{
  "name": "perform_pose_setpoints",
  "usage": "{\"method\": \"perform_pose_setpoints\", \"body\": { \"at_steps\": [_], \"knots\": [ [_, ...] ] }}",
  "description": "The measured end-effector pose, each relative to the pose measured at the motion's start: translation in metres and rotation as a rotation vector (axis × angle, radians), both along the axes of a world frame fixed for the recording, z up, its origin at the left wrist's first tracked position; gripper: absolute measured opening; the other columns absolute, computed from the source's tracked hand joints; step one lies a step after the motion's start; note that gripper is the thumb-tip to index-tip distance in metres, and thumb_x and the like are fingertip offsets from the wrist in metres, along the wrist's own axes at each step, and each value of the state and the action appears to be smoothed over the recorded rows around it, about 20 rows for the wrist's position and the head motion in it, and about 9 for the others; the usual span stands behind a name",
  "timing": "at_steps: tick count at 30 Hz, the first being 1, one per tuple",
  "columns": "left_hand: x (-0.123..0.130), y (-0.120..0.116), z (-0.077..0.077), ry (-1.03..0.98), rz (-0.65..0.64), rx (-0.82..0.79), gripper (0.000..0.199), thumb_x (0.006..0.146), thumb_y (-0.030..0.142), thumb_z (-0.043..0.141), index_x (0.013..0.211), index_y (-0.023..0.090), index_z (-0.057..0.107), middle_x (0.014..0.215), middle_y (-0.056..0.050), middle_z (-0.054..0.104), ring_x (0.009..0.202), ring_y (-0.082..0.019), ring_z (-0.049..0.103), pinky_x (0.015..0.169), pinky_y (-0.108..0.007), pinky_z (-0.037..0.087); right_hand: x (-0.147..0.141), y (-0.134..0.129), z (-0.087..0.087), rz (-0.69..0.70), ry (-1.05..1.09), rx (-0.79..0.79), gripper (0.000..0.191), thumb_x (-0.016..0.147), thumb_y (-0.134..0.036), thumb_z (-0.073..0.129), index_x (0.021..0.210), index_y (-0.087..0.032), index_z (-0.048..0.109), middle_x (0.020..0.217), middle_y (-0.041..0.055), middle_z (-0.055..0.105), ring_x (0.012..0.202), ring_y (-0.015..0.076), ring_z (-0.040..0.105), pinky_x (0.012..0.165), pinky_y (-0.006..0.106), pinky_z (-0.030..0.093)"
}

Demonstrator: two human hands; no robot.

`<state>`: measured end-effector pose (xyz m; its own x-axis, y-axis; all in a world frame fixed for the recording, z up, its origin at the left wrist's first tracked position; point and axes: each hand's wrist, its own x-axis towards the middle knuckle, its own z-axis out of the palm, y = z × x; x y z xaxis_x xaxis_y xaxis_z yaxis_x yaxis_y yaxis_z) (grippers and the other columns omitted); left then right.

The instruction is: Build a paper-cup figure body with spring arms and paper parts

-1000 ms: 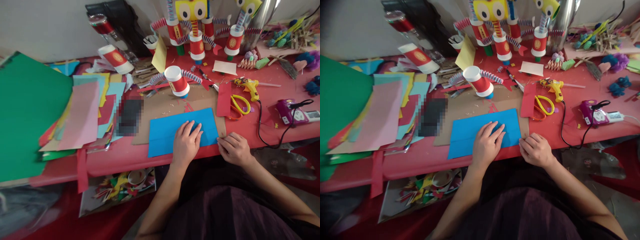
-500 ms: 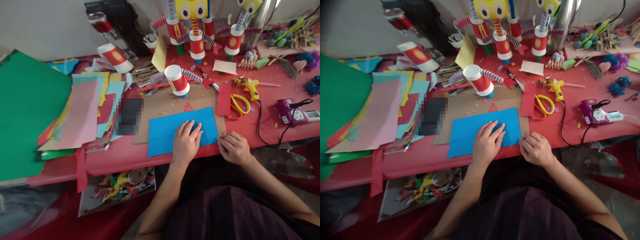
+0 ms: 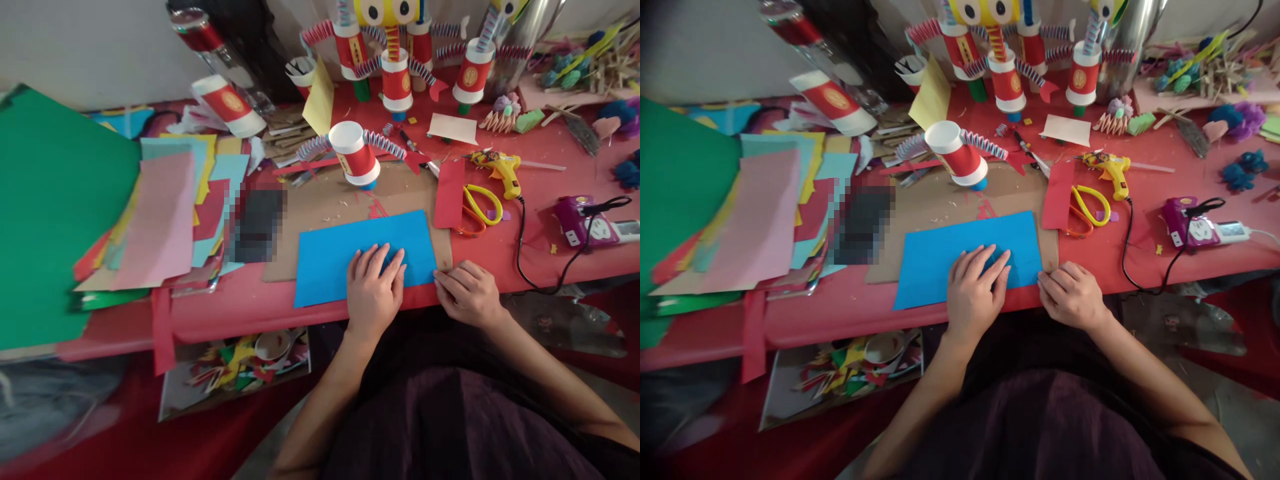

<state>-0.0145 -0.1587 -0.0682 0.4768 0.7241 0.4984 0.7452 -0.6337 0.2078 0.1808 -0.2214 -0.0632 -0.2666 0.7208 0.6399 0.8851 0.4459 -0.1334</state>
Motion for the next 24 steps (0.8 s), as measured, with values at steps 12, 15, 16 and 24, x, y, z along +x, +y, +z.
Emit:
{"method": "perform_pose_setpoints", "body": {
  "at_steps": [12,15,16,24],
  "knots": [
    [0.0005,0.0003,-0.0018,-0.035,-0.008,0.086,0.024,0.095,0.027,0.060,0.111,0.021,0.077,0.116,-0.011,0.076,0.110,-0.028,0.069,0.100,-0.047,0.052,0.0067,-0.0041,0.0038,0.043,0.200,-0.003,0.011,0.086,-0.008,0.064,0.091,-0.016,0.069,0.064,0.0033,0.068,0.057,0.0154,0.054,0.055,0.028,0.049],
    [0.0000,0.0001,-0.0031,-0.033,-0.007,0.065,0.025,0.096,0.028,0.060,0.113,0.023,0.076,0.118,-0.010,0.076,0.112,-0.028,0.068,0.101,-0.047,0.051,0.0059,-0.0046,0.0008,0.054,0.077,0.004,0.008,0.085,-0.010,0.067,0.090,-0.015,0.072,0.062,0.0023,0.067,0.056,0.0154,0.054,0.052,0.028,0.047],
    [-0.0003,-0.0001,-0.0035,-0.032,-0.008,0.056,0.025,0.096,0.028,0.060,0.114,0.024,0.076,0.118,-0.010,0.075,0.113,-0.028,0.068,0.102,-0.047,0.051,0.0056,-0.0048,-0.0001,0.048,0.063,0.005,0.007,0.085,-0.011,0.068,0.089,-0.015,0.072,0.061,0.0020,0.067,0.056,0.0152,0.054,0.052,0.028,0.046],
    [-0.0023,-0.0006,-0.0052,-0.046,-0.015,-0.013,0.027,0.096,0.029,0.059,0.118,0.026,0.075,0.122,-0.010,0.074,0.116,-0.029,0.066,0.104,-0.049,0.049,0.0051,-0.0064,0.0002,0.045,0.063,-0.003,0.008,0.085,-0.013,0.066,0.084,-0.016,0.073,0.061,0.0018,0.068,0.056,0.0148,0.055,0.050,0.028,0.045]
  ]
}}
